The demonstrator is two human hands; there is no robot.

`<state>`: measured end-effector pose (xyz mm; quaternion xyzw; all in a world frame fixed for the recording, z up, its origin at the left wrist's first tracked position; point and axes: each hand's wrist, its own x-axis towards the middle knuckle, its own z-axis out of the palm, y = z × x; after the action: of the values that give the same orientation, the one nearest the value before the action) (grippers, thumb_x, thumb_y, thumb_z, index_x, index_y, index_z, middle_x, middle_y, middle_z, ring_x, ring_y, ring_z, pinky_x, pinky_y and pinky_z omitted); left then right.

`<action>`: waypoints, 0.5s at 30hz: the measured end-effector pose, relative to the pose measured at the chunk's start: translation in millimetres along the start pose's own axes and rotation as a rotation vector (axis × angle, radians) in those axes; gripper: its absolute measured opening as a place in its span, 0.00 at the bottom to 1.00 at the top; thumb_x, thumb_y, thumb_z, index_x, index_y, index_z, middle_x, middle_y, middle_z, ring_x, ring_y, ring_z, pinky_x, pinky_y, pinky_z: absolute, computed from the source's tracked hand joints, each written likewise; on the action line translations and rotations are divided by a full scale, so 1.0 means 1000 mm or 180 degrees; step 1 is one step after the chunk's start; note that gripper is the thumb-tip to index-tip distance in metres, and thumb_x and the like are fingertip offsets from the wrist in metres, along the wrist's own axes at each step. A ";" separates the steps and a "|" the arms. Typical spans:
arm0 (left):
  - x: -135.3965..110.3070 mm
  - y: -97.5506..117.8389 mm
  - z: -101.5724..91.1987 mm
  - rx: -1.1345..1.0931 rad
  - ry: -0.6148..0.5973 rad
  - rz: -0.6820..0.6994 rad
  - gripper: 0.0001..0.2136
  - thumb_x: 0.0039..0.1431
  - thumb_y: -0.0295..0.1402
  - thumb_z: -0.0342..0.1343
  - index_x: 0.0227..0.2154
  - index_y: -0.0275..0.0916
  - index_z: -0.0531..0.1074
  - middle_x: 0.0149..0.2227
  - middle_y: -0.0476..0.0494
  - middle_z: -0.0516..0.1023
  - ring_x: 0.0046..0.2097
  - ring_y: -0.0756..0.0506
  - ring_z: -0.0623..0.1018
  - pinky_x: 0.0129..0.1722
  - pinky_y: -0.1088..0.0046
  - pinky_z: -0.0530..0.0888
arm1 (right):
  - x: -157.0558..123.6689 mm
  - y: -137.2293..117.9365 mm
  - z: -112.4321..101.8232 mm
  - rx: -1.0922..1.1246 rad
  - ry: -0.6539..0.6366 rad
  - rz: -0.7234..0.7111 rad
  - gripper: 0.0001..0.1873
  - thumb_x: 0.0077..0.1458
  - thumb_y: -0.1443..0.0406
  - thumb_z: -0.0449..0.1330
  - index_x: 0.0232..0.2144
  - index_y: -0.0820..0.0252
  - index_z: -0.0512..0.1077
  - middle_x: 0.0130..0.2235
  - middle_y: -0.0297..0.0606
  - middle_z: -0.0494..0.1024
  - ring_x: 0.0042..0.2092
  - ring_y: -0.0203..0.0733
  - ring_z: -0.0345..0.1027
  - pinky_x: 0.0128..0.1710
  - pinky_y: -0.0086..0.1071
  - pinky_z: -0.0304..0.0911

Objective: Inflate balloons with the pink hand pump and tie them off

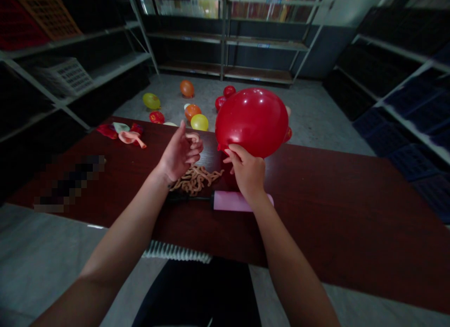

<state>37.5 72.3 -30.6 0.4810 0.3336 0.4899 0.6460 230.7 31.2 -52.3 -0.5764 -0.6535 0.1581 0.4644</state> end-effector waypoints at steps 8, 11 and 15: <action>-0.007 -0.007 0.005 0.1117 0.0248 0.1316 0.11 0.62 0.38 0.59 0.44 0.40 0.79 0.42 0.42 0.81 0.34 0.49 0.77 0.30 0.73 0.73 | -0.002 -0.001 0.004 -0.0137 -0.0143 -0.0120 0.14 0.62 0.55 0.56 0.41 0.53 0.78 0.30 0.31 0.83 0.20 0.31 0.70 0.26 0.27 0.65; -0.013 -0.003 0.011 0.1538 0.0094 0.1873 0.09 0.64 0.33 0.57 0.42 0.41 0.80 0.44 0.43 0.82 0.46 0.44 0.79 0.48 0.64 0.74 | -0.004 0.000 0.005 -0.0163 -0.0212 -0.0204 0.13 0.62 0.57 0.56 0.43 0.52 0.78 0.30 0.30 0.83 0.21 0.31 0.71 0.27 0.27 0.66; -0.018 0.001 0.013 0.2052 -0.0254 0.2092 0.10 0.64 0.33 0.58 0.45 0.43 0.80 0.47 0.43 0.82 0.48 0.44 0.79 0.54 0.60 0.71 | -0.005 -0.003 0.005 0.0064 -0.0282 -0.0286 0.13 0.62 0.58 0.56 0.43 0.51 0.78 0.29 0.29 0.83 0.21 0.31 0.71 0.27 0.28 0.67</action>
<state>43.9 51.5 -25.7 0.7561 0.2736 0.5211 0.2862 224.7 27.9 -55.1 -0.5343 -0.6970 0.1689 0.4475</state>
